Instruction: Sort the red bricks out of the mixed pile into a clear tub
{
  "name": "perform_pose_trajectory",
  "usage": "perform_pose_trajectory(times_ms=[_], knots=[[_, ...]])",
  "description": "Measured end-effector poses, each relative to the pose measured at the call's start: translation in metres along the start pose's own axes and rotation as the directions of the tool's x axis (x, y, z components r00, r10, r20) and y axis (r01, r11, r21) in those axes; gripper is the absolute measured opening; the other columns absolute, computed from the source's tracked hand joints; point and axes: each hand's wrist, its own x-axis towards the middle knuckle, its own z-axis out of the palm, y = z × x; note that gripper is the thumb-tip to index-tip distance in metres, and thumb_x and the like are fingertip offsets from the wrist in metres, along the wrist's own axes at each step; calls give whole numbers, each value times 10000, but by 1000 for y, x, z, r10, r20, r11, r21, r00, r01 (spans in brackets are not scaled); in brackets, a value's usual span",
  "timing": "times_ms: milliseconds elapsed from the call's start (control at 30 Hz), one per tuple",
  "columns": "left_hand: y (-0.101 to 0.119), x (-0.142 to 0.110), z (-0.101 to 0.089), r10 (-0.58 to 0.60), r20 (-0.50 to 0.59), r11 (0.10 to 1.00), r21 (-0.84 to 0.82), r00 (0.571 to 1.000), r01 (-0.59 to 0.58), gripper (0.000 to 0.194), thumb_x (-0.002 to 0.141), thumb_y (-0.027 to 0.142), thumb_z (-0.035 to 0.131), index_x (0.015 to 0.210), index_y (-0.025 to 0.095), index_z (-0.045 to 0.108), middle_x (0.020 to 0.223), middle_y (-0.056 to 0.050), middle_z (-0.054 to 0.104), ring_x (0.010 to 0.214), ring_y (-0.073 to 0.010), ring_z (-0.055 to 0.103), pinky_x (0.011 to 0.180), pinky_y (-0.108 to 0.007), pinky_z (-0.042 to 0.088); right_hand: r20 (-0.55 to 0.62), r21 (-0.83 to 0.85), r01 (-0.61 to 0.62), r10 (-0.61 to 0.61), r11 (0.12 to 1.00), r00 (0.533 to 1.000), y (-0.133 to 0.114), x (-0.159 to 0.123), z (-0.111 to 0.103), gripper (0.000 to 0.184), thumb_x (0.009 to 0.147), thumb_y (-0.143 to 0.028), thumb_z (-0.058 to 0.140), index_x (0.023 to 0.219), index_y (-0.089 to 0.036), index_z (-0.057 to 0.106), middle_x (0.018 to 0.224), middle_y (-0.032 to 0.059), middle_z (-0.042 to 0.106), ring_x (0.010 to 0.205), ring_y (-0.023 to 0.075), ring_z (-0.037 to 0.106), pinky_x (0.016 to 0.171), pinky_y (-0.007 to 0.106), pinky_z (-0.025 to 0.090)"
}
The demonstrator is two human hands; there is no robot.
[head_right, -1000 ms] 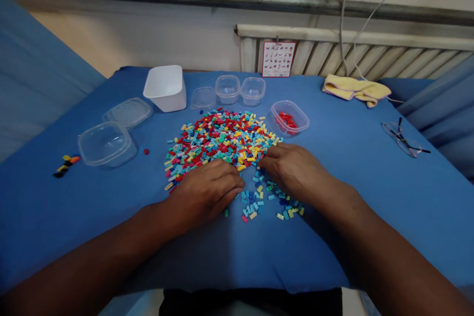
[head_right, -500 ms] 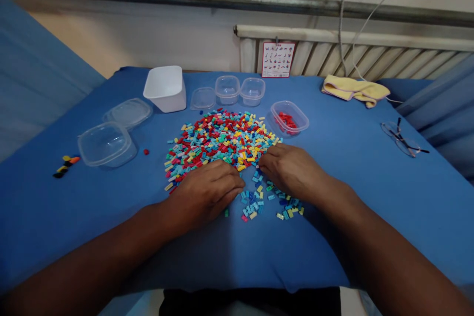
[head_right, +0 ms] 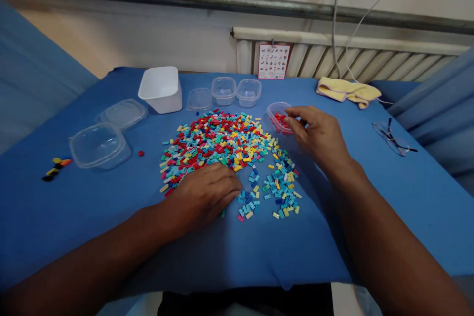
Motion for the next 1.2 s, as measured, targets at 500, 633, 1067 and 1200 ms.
perform_pose_trajectory(times_ms=[500, 633, 1067, 1200], knots=[[6, 9, -8, -520, -24, 543, -781, 854, 309, 222, 989, 337, 757, 1155, 191, 734, 1014, -40, 802, 848, -143, 736, 749, -282, 600, 222, 302, 476, -547, 826, 807, -75, -43, 4, 230, 1103, -229, 637, 1301, -213, 754, 1058, 79, 848, 900, 199, 779, 801, 336, 603], [8, 10, -8, -546, 0, 409, -873, 838, 267, 355, 949, 394, 814, 1205, 173, 704, 1055, -80, 812, 923, -179, 781, 807, -308, 644, 184, 325, 509, -581, 797, 793, -79, -43, 7, 184, 1094, -231, 684, 1267, -210, 745, 1088, 79, 846, 916, 184, 780, 799, 311, 595], [13, 6, -13, -462, -116, 653, -715, 879, 249, 201, 1055, 324, 715, 1195, 190, 768, 1059, -44, 826, 953, -154, 769, 821, -283, 598, 26, 86, 347, -350, 934, 936, -54, -28, -3, 91, 1058, -243, 712, 1133, -218, 758, 961, 43, 821, 759, 175, 736, 698, 307, 530], [-2, 4, -10, -258, -325, 892, -442, 910, 95, 135, 1068, 214, 678, 1161, 188, 772, 1100, -41, 808, 1032, -153, 752, 930, -315, 580, -144, -38, 58, -63, 998, 988, -17, -16, -5, 245, 1020, -339, 752, 1236, -231, 788, 914, 39, 817, 707, 190, 722, 666, 322, 540]])
